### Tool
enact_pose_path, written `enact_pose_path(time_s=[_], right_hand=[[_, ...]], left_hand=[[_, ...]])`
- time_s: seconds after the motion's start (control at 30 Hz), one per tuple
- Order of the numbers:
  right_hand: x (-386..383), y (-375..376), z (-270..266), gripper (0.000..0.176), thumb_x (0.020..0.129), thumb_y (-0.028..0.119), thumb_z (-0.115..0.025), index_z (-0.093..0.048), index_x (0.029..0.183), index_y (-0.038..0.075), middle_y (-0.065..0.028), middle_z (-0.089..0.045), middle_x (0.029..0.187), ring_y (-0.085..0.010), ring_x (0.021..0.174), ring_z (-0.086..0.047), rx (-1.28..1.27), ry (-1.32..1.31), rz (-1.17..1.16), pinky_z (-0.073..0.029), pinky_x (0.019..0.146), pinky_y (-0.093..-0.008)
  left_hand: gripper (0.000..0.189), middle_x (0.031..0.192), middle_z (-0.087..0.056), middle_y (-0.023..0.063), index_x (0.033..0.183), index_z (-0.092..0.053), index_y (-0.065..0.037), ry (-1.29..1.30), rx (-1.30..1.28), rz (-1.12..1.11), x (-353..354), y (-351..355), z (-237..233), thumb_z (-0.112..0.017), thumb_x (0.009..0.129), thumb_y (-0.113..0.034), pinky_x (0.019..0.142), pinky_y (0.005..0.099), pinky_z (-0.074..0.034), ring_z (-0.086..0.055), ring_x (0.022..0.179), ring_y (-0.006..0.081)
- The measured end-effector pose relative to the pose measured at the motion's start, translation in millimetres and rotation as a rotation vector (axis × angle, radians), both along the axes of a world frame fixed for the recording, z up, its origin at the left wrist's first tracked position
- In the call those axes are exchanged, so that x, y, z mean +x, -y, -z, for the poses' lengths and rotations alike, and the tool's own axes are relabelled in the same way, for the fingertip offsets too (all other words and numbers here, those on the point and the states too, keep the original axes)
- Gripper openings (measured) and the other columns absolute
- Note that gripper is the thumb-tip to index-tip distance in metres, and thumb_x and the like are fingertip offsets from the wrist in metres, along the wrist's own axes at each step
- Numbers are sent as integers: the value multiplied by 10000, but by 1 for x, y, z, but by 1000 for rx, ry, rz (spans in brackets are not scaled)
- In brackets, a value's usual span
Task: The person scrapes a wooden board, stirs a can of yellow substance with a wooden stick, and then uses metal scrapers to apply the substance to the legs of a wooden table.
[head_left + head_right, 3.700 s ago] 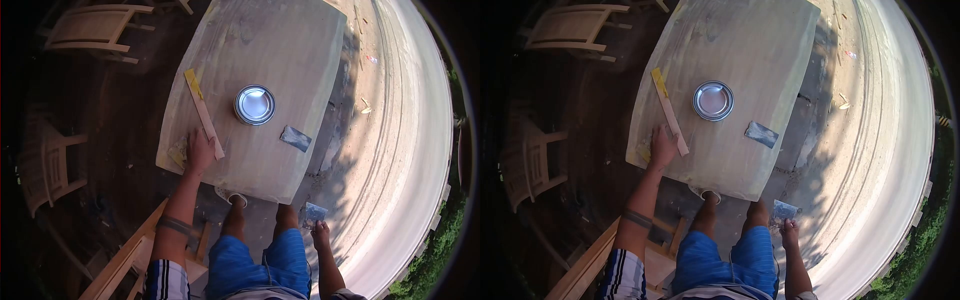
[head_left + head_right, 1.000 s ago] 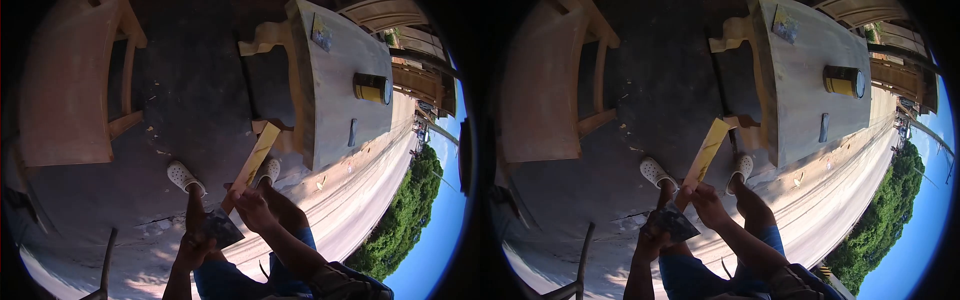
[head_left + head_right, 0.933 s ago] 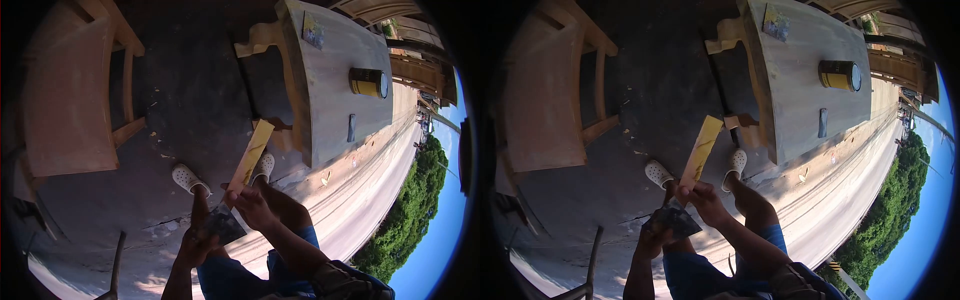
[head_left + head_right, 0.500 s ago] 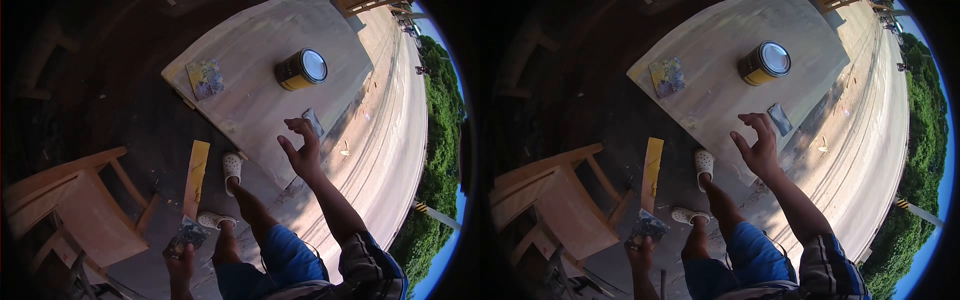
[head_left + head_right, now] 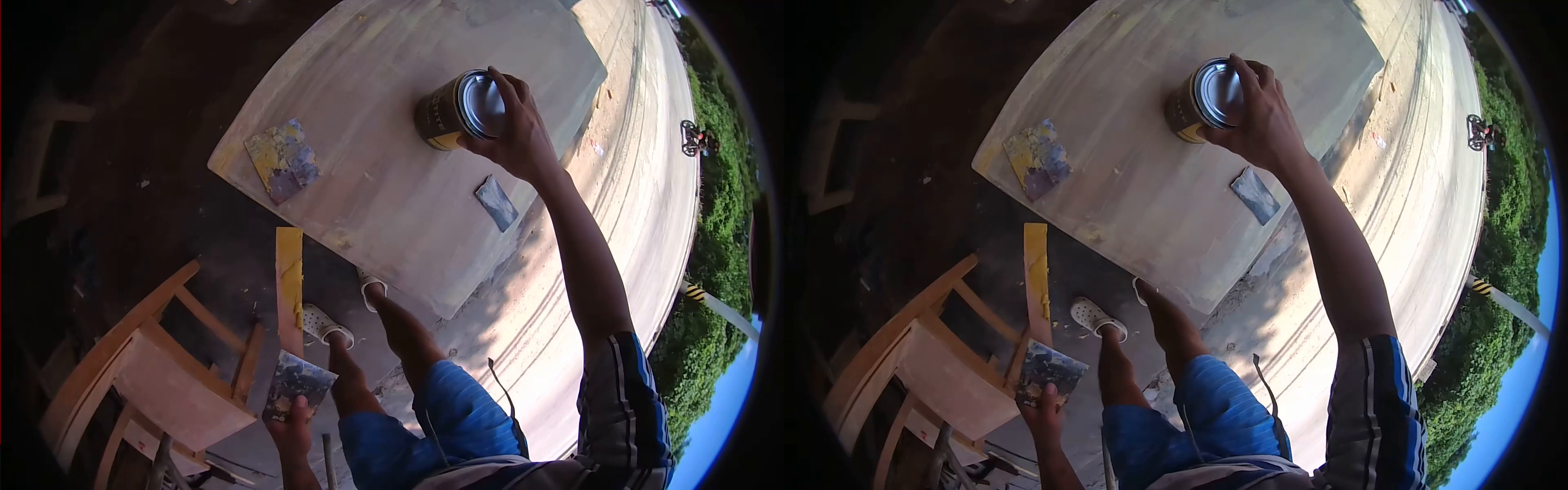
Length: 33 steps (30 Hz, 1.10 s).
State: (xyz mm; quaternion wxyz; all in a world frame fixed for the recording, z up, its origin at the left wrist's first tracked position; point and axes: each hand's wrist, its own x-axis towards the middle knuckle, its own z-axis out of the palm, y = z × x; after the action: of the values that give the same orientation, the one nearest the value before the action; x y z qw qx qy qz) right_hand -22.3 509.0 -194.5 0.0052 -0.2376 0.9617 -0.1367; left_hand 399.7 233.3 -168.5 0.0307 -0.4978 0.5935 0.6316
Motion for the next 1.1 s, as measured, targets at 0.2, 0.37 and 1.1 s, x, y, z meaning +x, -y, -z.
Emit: enact_pose_path(time_s=[0.2, 0.37, 1.1], right_hand=[[33, 31, -14, 953, 539, 296, -865, -369, 1321, 71, -193, -427, 1250, -399, 1150, -468, 69, 129, 202, -439, 969, -462], [61, 46, -20, 1028, 468, 322, -926, -377, 1287, 31, -185, -429, 1256, -389, 1150, -481, 3, 168, 173, -435, 972, -462], [89, -44, -3, 996, 745, 513, -700, -229, 1448, -13, -167, -438, 1281, -271, 1213, -452, -1416, 383, 554, -361, 1021, -428]], left_hand=[[270, 925, -646, 64, 1001, -611, 44, -63, 59, 137, -6, 23, -15, -670, 822, -149, 766, 274, -486, -611, 848, 141], [232, 837, -647, 52, 967, -614, 33, -31, 16, 333, -15, 57, -38, -663, 825, -145, 693, 274, -486, -595, 768, 108], [158, 749, -562, 136, 804, -563, -5, 137, -847, 1362, -303, -9, -195, -666, 765, -120, 647, 384, -439, -576, 692, 329]])
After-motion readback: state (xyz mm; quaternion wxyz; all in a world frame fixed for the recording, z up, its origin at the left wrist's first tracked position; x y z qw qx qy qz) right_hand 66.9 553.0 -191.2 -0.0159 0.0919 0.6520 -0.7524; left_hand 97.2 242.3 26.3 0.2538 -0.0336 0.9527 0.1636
